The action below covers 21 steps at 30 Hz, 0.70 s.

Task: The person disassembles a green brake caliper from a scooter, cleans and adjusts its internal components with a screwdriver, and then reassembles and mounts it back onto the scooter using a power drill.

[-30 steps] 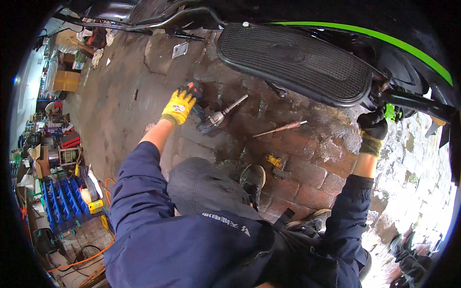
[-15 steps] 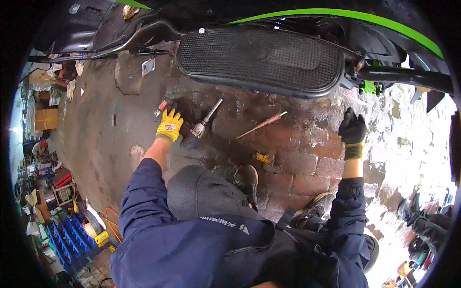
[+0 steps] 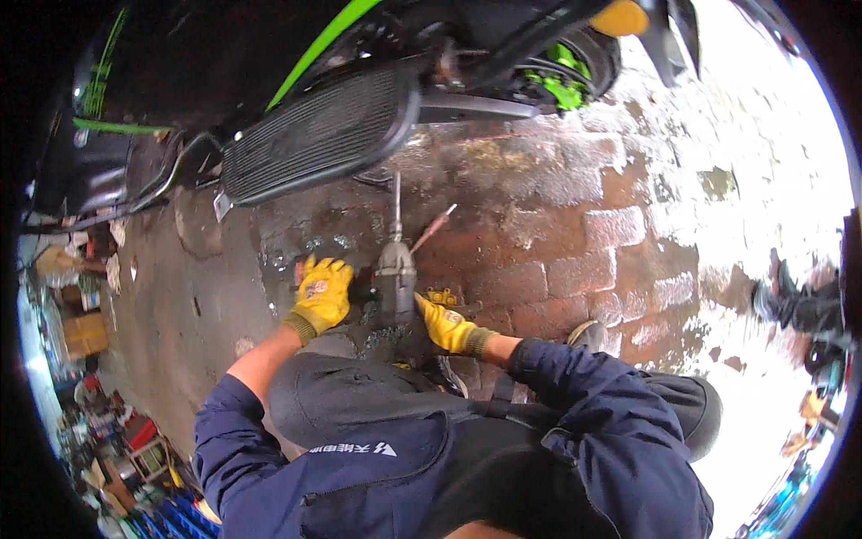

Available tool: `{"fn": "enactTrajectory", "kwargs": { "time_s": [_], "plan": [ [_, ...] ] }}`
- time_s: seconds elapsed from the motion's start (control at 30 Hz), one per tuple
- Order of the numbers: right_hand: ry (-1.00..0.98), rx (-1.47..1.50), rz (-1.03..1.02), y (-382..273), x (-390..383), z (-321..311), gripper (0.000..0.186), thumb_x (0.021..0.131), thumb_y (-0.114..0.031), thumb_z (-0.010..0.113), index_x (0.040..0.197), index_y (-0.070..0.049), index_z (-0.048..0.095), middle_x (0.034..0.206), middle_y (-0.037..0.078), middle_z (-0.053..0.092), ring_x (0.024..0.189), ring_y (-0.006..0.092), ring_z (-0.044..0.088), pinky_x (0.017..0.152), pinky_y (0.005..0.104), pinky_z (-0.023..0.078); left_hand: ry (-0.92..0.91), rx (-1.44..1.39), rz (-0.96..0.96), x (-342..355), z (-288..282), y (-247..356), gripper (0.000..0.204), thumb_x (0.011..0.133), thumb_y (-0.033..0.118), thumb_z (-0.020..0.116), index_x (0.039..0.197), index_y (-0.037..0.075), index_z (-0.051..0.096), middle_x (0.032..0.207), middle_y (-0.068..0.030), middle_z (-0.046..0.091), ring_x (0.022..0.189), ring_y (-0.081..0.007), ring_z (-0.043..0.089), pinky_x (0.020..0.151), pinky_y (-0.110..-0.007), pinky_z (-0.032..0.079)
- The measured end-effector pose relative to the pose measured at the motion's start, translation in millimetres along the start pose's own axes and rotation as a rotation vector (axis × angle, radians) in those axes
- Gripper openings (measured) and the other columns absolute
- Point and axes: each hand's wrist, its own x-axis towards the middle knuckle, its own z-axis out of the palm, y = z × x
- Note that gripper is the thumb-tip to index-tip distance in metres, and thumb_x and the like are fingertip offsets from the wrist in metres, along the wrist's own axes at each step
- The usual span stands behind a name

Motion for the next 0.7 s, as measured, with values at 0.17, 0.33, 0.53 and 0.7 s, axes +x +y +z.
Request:
{"fn": "enactTrajectory", "kwargs": {
  "time_s": [0.17,0.33,0.53,0.7],
  "plan": [
    [0.502,0.22,0.008,-79.0,27.9,-59.8,0.067,0.103,-0.04,0.07,0.156,-0.006,0.047,0.154,0.018,0.054,0.145,0.0358,0.049,0.122,0.0444,0.037,0.168,-0.158,0.255,62.3,-63.6,60.8,0.053,0.076,0.038,0.076,0.116,0.004,0.065,0.12,-0.0188,0.066,0.12,-0.0409,0.059,0.11,-0.055,0.043],
    [0.694,0.819,-0.16,-92.3,8.3,-117.8,0.06,0.107,-0.019,0.066,0.16,-0.006,0.043,0.159,0.012,0.051,0.148,0.0254,0.047,0.124,0.0381,0.036,0.238,-0.368,0.393,109.7,-91.4,129.1,0.032,0.076,0.032,0.075,0.092,0.004,0.073,0.087,-0.0211,0.073,0.084,-0.0441,0.068,0.078,-0.055,0.052],
    [0.603,0.872,-0.091,-92.0,-59.6,-174.9,0.05,0.111,-0.027,0.059,0.156,-0.007,0.05,0.142,0.009,0.064,0.124,0.0174,0.064,0.102,0.0328,0.054,-0.109,-0.259,0.573,167.0,-151.2,133.4,0.03,0.092,0.032,0.066,0.1,0.004,0.074,0.098,-0.0152,0.074,0.096,-0.0375,0.071,0.088,-0.049,0.057],
    [0.743,0.525,-0.268,-85.1,-73.9,-185.9,0.043,0.111,-0.03,0.059,0.148,-0.007,0.055,0.128,0.008,0.07,0.104,0.0167,0.069,0.088,0.0318,0.057,-0.43,-1.609,-0.033,204.9,-175.5,157.3,0.041,0.112,0.037,0.053,0.137,0.006,0.064,0.116,-0.0062,0.074,0.114,-0.0206,0.071,0.099,-0.038,0.057]
  ]
}}
